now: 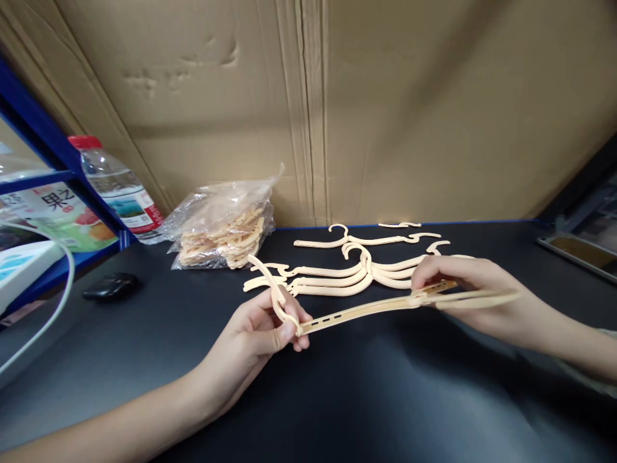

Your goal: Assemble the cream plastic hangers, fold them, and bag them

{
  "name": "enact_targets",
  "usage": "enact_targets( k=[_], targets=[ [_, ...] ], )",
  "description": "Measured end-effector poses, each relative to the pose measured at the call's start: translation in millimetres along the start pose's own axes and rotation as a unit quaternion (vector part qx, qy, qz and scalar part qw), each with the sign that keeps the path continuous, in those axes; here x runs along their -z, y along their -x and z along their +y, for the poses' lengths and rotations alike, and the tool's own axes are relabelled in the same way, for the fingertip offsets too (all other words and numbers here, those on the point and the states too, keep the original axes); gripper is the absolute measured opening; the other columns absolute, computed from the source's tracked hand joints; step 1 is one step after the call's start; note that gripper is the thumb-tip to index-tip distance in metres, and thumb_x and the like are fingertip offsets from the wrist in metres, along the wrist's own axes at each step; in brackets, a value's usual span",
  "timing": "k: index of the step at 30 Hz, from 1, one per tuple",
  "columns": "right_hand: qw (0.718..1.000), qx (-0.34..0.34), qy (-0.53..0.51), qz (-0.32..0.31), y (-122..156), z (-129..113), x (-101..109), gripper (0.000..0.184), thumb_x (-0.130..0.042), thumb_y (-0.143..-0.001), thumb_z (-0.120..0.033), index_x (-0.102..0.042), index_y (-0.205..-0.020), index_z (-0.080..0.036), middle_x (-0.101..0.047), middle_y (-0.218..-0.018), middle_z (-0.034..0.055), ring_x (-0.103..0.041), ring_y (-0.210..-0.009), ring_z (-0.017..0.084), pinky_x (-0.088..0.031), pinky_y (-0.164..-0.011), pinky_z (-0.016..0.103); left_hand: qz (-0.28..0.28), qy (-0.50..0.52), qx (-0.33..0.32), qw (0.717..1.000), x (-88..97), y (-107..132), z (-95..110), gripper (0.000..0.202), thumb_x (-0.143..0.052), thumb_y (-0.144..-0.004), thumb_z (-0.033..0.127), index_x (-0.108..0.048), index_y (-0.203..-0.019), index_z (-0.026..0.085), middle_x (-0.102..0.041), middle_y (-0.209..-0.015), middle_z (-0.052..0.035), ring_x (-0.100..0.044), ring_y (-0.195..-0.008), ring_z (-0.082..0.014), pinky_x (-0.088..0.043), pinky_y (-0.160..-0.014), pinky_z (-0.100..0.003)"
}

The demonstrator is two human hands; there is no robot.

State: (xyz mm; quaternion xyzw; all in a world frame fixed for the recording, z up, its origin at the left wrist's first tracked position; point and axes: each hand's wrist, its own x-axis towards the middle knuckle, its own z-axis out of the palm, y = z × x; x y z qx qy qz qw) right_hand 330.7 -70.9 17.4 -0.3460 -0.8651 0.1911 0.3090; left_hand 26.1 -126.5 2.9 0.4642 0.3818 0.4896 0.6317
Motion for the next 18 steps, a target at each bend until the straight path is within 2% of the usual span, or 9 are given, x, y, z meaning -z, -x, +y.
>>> enact_targets(
  k=[6, 13, 18],
  targets=[
    [1.0, 0.01, 0.014, 0.017, 0, 2, -3, 0.005, -0.063, -0.086, -0.027, -0.066, -0.084, -0.024, -0.067, -0.076, 0.0013, -0.061, -0.064, 0.015, -0.048, -0.061, 0.028, 0.011, -0.022, 0.002, 1.0, 0.6, 0, 1, 0.026, -0.084, -0.068, 0.028, -0.061, -0.069, 0.015, -0.063, -0.073, -0.0002, -0.057, -0.06, -0.0116, -0.044, -0.058, -0.022],
    [0.997, 0.035, 0.03, 0.063, 7, 6, -10, 0.007, -0.065, -0.084, -0.026, -0.07, -0.09, -0.027, -0.073, -0.09, 0.0048, -0.068, -0.086, 0.024, -0.057, -0.072, 0.035, 0.014, -0.036, 0.004, 0.999, 1.4, -2, -1, 0.026, -0.081, -0.069, 0.024, -0.056, -0.067, 0.016, -0.061, -0.066, 0.0007, -0.054, -0.057, -0.0119, -0.04, -0.056, -0.023],
    [0.996, 0.048, 0.039, 0.067, 7, 2, -12, 0.007, -0.064, -0.085, -0.022, -0.068, -0.09, -0.026, -0.073, -0.087, 0.0034, -0.069, -0.087, 0.023, -0.057, -0.07, 0.032, 0.013, -0.05, 0.006, 0.999, 3.4, -2, -1, 0.025, -0.079, -0.07, 0.024, -0.054, -0.068, 0.017, -0.059, -0.063, 0.0011, -0.053, -0.056, -0.0119, -0.039, -0.055, -0.023]
  ],
)
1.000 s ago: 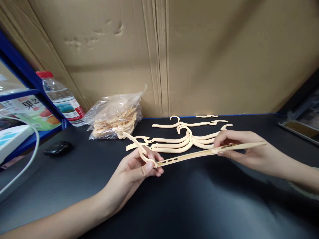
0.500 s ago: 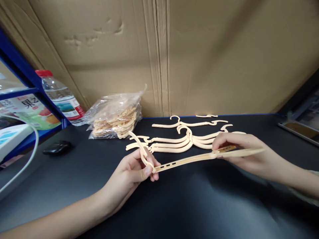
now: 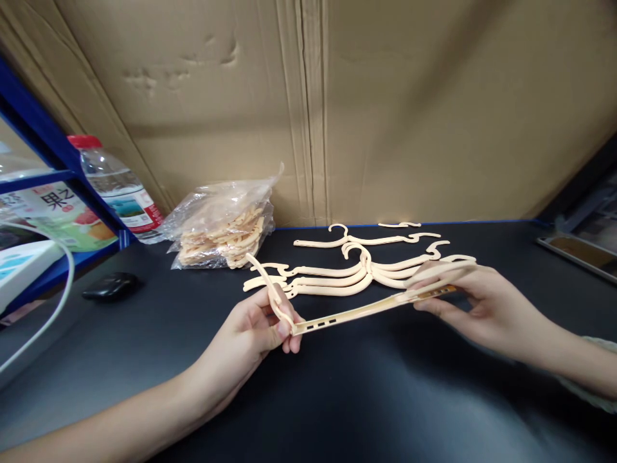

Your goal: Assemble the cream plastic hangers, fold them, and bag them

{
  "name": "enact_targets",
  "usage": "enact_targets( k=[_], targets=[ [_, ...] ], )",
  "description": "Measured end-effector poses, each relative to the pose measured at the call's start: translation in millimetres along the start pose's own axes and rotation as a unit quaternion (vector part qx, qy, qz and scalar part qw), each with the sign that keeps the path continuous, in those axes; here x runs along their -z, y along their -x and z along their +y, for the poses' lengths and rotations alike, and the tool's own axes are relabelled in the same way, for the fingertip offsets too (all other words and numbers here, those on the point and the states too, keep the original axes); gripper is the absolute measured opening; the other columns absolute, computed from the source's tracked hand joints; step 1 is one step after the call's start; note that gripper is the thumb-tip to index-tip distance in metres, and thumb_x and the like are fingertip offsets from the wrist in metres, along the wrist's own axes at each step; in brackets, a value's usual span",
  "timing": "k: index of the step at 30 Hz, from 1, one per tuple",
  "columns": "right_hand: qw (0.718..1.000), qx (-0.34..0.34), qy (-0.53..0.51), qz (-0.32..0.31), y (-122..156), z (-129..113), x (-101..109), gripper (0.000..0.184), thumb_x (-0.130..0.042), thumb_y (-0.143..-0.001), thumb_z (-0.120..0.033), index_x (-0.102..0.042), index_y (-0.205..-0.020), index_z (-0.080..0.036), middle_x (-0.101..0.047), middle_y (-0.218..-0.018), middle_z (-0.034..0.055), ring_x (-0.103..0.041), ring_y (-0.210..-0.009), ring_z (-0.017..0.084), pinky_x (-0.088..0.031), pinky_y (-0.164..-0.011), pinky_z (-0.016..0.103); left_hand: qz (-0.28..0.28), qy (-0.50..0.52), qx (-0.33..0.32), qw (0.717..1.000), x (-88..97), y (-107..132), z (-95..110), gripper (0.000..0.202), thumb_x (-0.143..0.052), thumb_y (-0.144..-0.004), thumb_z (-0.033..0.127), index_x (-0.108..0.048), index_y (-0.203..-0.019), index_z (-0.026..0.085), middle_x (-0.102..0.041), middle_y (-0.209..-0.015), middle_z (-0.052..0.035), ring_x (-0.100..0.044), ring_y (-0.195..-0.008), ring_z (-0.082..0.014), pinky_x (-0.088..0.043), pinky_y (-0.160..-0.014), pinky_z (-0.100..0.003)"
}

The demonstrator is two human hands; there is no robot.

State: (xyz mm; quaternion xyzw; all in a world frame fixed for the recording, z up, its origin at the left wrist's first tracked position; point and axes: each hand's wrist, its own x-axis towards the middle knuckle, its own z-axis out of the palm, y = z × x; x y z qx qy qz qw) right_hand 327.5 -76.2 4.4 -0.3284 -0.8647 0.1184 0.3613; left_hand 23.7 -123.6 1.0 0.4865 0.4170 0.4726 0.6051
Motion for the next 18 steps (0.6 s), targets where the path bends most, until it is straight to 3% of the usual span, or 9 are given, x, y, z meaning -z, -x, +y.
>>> enact_targets(
  k=[4, 8, 18],
  targets=[
    [1.0, -0.025, 0.006, -0.012, 0, -9, -1, 0.006, -0.063, -0.086, -0.022, -0.067, -0.089, -0.025, -0.073, -0.082, 0.0021, -0.069, -0.075, 0.019, -0.056, -0.067, 0.031, 0.025, -0.003, -0.008, 1.0, -1.0, 1, 0, 0.026, -0.078, -0.069, 0.022, -0.052, -0.067, 0.017, -0.054, -0.06, 0.0038, -0.049, -0.053, -0.0096, -0.034, -0.051, -0.022],
    [0.998, -0.063, -0.012, -0.005, 2, -15, -3, 0.006, -0.062, -0.086, -0.025, -0.066, -0.091, -0.024, -0.073, -0.086, 0.0029, -0.069, -0.076, 0.019, -0.057, -0.07, 0.031, 0.05, -0.006, -0.017, 0.999, -3.7, 2, 1, 0.028, -0.078, -0.068, 0.021, -0.05, -0.067, 0.018, -0.052, -0.059, 0.0048, -0.048, -0.051, -0.0094, -0.033, -0.051, -0.022],
    [0.997, -0.067, -0.024, -0.005, 5, -21, -9, 0.005, -0.061, -0.088, -0.026, -0.065, -0.09, -0.024, -0.071, -0.083, 0.0017, -0.067, -0.071, 0.018, -0.053, -0.063, 0.03, 0.123, -0.028, -0.035, 0.991, -4.4, 1, 4, 0.023, -0.073, -0.067, 0.017, -0.049, -0.065, 0.018, -0.054, -0.057, 0.0056, -0.049, -0.05, -0.0086, -0.035, -0.051, -0.021]
  ],
)
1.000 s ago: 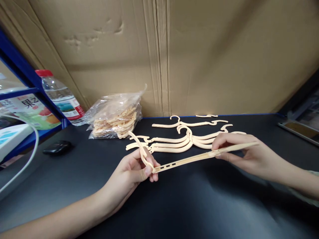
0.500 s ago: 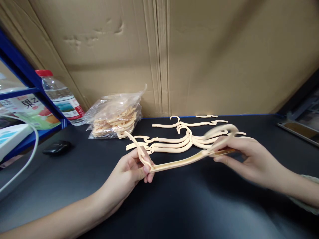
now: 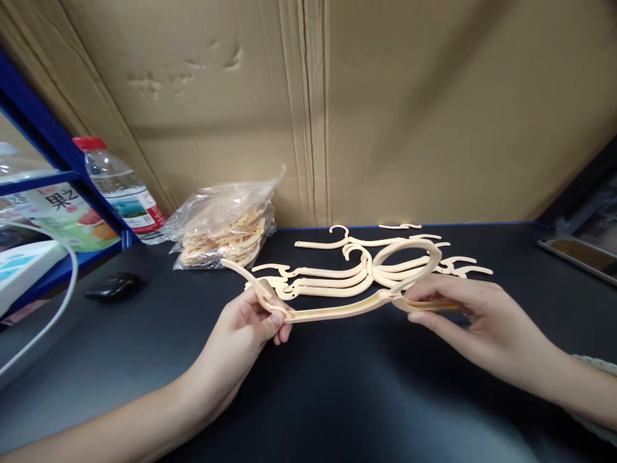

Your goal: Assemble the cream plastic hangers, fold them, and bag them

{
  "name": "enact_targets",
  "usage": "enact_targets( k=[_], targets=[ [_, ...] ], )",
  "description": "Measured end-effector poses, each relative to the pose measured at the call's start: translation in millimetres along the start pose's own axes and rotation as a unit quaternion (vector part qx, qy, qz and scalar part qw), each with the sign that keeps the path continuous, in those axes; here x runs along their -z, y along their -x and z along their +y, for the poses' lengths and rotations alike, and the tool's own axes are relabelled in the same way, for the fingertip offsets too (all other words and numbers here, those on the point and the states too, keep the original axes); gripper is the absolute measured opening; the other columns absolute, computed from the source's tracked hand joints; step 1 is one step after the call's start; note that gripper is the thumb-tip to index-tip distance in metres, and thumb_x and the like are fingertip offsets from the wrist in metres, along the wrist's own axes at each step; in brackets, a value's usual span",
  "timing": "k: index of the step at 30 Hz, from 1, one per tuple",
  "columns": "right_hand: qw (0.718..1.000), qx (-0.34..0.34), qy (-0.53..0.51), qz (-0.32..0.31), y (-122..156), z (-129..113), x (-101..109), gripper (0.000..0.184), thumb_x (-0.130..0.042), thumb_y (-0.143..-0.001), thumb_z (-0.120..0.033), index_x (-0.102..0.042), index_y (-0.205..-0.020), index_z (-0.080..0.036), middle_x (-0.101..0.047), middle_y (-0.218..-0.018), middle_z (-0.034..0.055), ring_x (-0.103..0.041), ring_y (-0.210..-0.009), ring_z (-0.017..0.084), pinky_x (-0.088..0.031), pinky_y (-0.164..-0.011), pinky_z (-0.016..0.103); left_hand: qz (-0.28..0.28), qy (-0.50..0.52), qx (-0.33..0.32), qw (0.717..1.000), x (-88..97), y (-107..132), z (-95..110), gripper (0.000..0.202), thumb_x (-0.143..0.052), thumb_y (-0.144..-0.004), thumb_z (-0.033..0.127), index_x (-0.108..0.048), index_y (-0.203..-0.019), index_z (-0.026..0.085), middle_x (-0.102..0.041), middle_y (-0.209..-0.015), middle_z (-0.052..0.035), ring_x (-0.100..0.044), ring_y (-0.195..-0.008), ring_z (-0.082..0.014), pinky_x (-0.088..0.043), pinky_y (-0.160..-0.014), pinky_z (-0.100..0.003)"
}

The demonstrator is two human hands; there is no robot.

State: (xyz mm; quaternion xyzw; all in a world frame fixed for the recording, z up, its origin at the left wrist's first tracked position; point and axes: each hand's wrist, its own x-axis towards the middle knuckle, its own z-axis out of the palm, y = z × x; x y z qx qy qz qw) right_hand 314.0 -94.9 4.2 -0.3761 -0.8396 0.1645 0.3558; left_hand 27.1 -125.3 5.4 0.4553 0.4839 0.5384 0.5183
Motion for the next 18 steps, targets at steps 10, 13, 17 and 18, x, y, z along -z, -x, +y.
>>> enact_targets(
  k=[10, 13, 17, 18],
  targets=[
    [0.996, -0.073, -0.056, 0.002, -1, 1, -1, 0.011, -0.065, -0.086, -0.035, -0.066, -0.087, -0.024, -0.07, -0.087, 0.0018, -0.067, -0.08, 0.019, -0.054, -0.072, 0.029, 0.023, 0.036, 0.033, 0.999, 1.2, 0, -1, 0.023, -0.082, -0.063, 0.02, -0.06, -0.067, 0.015, -0.066, -0.066, 0.0012, -0.062, -0.062, -0.0108, -0.051, -0.062, -0.019],
    [0.993, -0.081, -0.081, 0.012, -2, 5, -2, 0.014, -0.066, -0.086, -0.036, -0.067, -0.089, -0.023, -0.069, -0.088, 0.0029, -0.066, -0.081, 0.019, -0.055, -0.074, 0.03, 0.011, 0.045, 0.046, 0.998, 1.3, 1, -2, 0.026, -0.084, -0.065, 0.025, -0.061, -0.069, 0.016, -0.068, -0.065, -0.0003, -0.065, -0.066, -0.0118, -0.053, -0.064, -0.018],
    [0.992, -0.091, -0.081, 0.035, -4, 9, -2, 0.017, -0.068, -0.084, -0.037, -0.068, -0.093, -0.022, -0.069, -0.087, 0.0038, -0.065, -0.076, 0.018, -0.056, -0.069, 0.028, 0.009, 0.052, 0.068, 0.996, 0.1, 1, -1, 0.025, -0.083, -0.068, 0.028, -0.062, -0.074, 0.015, -0.072, -0.075, -0.0025, -0.065, -0.065, -0.0117, -0.054, -0.062, -0.018],
    [0.991, -0.094, -0.084, 0.04, -4, 10, -2, 0.017, -0.068, -0.084, -0.037, -0.068, -0.094, -0.022, -0.069, -0.09, 0.0044, -0.065, -0.076, 0.018, -0.056, -0.068, 0.028, 0.006, 0.053, 0.075, 0.996, -0.2, 1, 0, 0.024, -0.082, -0.07, 0.028, -0.062, -0.074, 0.015, -0.072, -0.079, -0.0034, -0.065, -0.065, -0.0113, -0.054, -0.062, -0.018]
  ],
)
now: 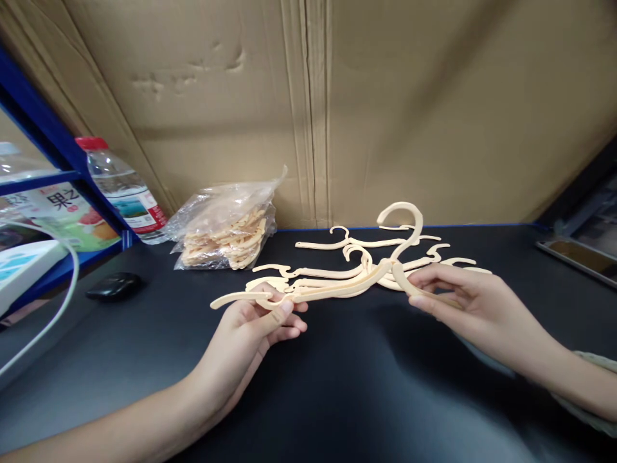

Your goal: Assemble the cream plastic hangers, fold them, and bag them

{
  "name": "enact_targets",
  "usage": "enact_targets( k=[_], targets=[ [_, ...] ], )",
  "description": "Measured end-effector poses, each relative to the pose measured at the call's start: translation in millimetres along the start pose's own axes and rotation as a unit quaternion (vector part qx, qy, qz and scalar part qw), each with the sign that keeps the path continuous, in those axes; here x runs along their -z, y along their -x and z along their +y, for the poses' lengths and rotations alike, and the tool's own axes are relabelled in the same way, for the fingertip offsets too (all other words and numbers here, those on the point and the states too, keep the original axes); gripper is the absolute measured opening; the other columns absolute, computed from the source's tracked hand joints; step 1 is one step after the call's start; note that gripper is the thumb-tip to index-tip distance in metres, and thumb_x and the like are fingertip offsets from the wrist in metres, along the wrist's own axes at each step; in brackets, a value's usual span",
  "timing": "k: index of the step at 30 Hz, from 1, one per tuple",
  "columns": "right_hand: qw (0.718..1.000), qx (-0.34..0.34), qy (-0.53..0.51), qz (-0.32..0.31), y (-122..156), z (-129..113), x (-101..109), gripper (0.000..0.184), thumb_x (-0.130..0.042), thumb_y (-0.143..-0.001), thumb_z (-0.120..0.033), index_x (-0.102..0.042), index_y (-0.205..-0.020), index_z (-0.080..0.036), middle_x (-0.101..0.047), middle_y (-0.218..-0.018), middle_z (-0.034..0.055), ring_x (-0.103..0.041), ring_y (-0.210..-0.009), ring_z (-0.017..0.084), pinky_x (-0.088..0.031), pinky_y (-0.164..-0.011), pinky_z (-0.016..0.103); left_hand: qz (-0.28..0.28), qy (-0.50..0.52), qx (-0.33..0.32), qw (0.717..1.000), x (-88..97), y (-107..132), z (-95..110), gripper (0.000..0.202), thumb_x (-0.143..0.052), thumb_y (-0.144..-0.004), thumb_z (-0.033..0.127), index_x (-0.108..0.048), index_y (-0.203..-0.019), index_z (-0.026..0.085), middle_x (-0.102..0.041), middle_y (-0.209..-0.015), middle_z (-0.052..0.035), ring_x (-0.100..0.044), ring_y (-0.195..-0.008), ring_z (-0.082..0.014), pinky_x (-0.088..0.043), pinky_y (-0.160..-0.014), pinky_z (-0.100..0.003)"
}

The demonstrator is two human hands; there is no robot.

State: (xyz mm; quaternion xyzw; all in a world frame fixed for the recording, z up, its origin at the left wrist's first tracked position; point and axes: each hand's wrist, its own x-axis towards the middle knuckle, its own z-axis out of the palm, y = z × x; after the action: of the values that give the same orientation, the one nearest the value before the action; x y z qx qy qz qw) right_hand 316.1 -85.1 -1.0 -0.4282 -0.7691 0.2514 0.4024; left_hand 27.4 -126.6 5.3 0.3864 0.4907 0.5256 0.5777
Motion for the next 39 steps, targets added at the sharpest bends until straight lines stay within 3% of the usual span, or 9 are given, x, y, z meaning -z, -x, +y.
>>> enact_targets(
  k=[3, 6, 9, 11, 15, 17, 19, 27, 39],
  targets=[
    [1.0, 0.006, 0.002, 0.013, -2, 3, 2, 0.018, -0.066, -0.086, -0.037, -0.068, -0.097, -0.023, -0.069, -0.098, 0.0055, -0.066, -0.077, 0.018, -0.057, -0.067, 0.028, -0.031, -0.026, 0.021, 0.999, -0.7, 2, 1, 0.019, -0.077, -0.076, 0.028, -0.064, -0.078, 0.014, -0.072, -0.085, -0.005, -0.065, -0.063, -0.0104, -0.053, -0.058, -0.018],
    [1.0, 0.008, 0.025, 0.017, -4, 5, 5, 0.018, -0.063, -0.088, -0.038, -0.068, -0.097, -0.024, -0.069, -0.097, 0.0053, -0.065, -0.072, 0.017, -0.056, -0.064, 0.029, -0.11, -0.105, 0.018, 0.988, -1.4, 6, -1, 0.015, -0.07, -0.081, 0.027, -0.063, -0.08, 0.014, -0.071, -0.087, -0.0046, -0.066, -0.064, -0.0114, -0.053, -0.058, -0.019],
    [0.999, 0.011, 0.05, 0.011, -6, 5, 7, 0.018, -0.061, -0.089, -0.038, -0.068, -0.097, -0.023, -0.069, -0.092, 0.0051, -0.064, -0.071, 0.017, -0.055, -0.064, 0.03, -0.187, -0.238, -0.051, 0.952, -1.6, 13, -4, 0.008, -0.061, -0.088, 0.025, -0.063, -0.086, 0.017, -0.07, -0.089, -0.0035, -0.067, -0.075, -0.0147, -0.055, -0.068, -0.024],
    [0.998, 0.019, 0.062, -0.002, -6, 4, 8, 0.018, -0.06, -0.089, -0.037, -0.068, -0.097, -0.023, -0.068, -0.092, 0.0056, -0.065, -0.074, 0.019, -0.055, -0.065, 0.031, -0.22, -0.346, -0.148, 0.9, -1.0, 19, -6, 0.009, -0.055, -0.09, 0.019, -0.063, -0.094, 0.02, -0.07, -0.095, -0.0032, -0.067, -0.09, -0.017, -0.055, -0.081, -0.028],
    [0.994, 0.024, 0.098, -0.041, -6, 5, 4, 0.015, -0.058, -0.088, -0.032, -0.066, -0.093, -0.021, -0.069, -0.09, 0.006, -0.065, -0.076, 0.019, -0.054, -0.068, 0.033, -0.275, -0.514, -0.34, 0.738, 1.7, 27, -5, 0.03, -0.048, -0.088, 0.007, -0.058, -0.112, 0.021, -0.061, -0.124, -0.006, -0.05, -0.124, -0.021, -0.043, -0.106, -0.034],
    [0.991, 0.018, 0.121, -0.057, -6, 7, 2, 0.014, -0.057, -0.087, -0.03, -0.066, -0.092, -0.021, -0.069, -0.09, 0.006, -0.065, -0.079, 0.02, -0.054, -0.07, 0.034, -0.28, -0.574, -0.371, 0.674, 3.0, 28, -5, 0.036, -0.047, -0.088, 0.006, -0.055, -0.12, 0.022, -0.054, -0.135, -0.0072, -0.039, -0.134, -0.0233, -0.039, -0.111, -0.038],
    [0.988, 0.016, 0.137, -0.064, -5, 11, 0, 0.013, -0.057, -0.085, -0.028, -0.066, -0.093, -0.021, -0.07, -0.091, 0.0055, -0.065, -0.081, 0.02, -0.054, -0.073, 0.035, -0.276, -0.611, -0.373, 0.641, 3.8, 29, -6, 0.038, -0.047, -0.089, 0.009, -0.052, -0.124, 0.023, -0.049, -0.141, -0.0081, -0.034, -0.138, -0.0258, -0.039, -0.111, -0.042],
    [0.966, 0.055, 0.238, -0.083, -5, 19, 0, 0.008, -0.057, -0.082, -0.017, -0.063, -0.084, -0.022, -0.066, -0.086, 0.0041, -0.061, -0.084, 0.021, -0.049, -0.075, 0.037, -0.267, -0.652, -0.352, 0.617, 4.7, 23, -9, 0.039, -0.048, -0.093, 0.02, -0.048, -0.131, 0.023, -0.044, -0.147, -0.0102, -0.033, -0.14, -0.0284, -0.042, -0.109, -0.049],
    [0.954, 0.084, 0.27, -0.095, -8, 24, 6, 0.01, -0.057, -0.082, -0.013, -0.062, -0.085, -0.021, -0.063, -0.088, 0.0048, -0.057, -0.086, 0.022, -0.046, -0.076, 0.035, -0.254, -0.669, -0.314, 0.624, 8.5, 20, -11, 0.04, -0.047, -0.095, 0.03, -0.047, -0.135, 0.026, -0.036, -0.155, -0.009, -0.03, -0.143, -0.0315, -0.04, -0.108, -0.058]
  ],
)
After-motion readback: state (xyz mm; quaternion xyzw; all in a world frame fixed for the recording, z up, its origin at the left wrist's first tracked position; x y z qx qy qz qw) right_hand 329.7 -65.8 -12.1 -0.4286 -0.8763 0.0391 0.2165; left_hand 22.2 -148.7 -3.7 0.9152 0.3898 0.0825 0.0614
